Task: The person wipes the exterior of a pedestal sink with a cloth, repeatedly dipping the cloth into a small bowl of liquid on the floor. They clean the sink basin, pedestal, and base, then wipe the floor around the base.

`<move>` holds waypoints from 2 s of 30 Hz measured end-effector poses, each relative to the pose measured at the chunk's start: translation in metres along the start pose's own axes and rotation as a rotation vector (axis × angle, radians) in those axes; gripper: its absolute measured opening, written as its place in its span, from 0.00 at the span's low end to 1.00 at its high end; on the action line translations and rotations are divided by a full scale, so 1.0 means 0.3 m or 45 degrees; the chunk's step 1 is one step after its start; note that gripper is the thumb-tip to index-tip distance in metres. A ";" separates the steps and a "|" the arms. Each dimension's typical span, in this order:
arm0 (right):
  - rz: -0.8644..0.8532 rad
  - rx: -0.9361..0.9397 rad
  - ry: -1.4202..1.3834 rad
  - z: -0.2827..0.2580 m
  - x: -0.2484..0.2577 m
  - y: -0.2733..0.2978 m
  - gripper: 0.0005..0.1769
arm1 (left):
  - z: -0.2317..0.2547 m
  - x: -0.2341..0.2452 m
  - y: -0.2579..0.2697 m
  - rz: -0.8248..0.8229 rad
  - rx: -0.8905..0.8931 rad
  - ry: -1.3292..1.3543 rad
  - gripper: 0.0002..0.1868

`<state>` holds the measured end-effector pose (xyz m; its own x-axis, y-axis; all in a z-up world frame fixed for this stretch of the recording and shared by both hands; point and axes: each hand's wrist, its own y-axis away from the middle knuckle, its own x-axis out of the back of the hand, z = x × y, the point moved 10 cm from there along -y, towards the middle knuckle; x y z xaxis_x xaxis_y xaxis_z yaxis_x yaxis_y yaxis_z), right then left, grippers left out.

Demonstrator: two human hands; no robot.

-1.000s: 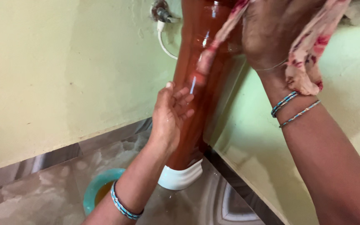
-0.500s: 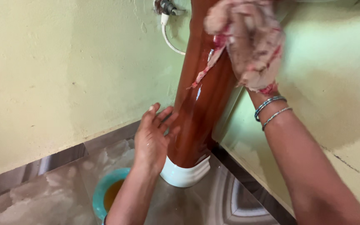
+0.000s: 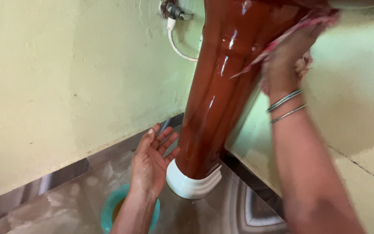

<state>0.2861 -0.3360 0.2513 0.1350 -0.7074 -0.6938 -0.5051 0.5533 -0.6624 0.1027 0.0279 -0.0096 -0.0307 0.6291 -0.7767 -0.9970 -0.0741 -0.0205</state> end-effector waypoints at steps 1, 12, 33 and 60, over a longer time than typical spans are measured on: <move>0.020 -0.197 0.110 0.034 0.014 -0.033 0.29 | -0.001 0.019 0.004 0.024 0.018 -0.001 0.33; 0.034 0.233 0.779 -0.047 -0.072 0.155 0.31 | -0.030 0.096 0.003 0.048 0.025 -0.063 0.32; -1.284 1.033 1.611 -0.051 -0.226 0.527 0.32 | -0.225 -0.176 -0.050 -0.092 0.005 0.064 0.28; -1.625 -0.344 1.147 -0.143 -0.006 0.937 0.19 | -0.285 -0.309 -0.042 -0.388 -0.122 -0.269 0.45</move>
<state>0.1074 -0.1982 0.0784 0.0925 -0.6991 0.7090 -0.6035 -0.6057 -0.5185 0.1240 -0.0957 0.0089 0.2420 0.7786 -0.5790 -0.9519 0.0750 -0.2970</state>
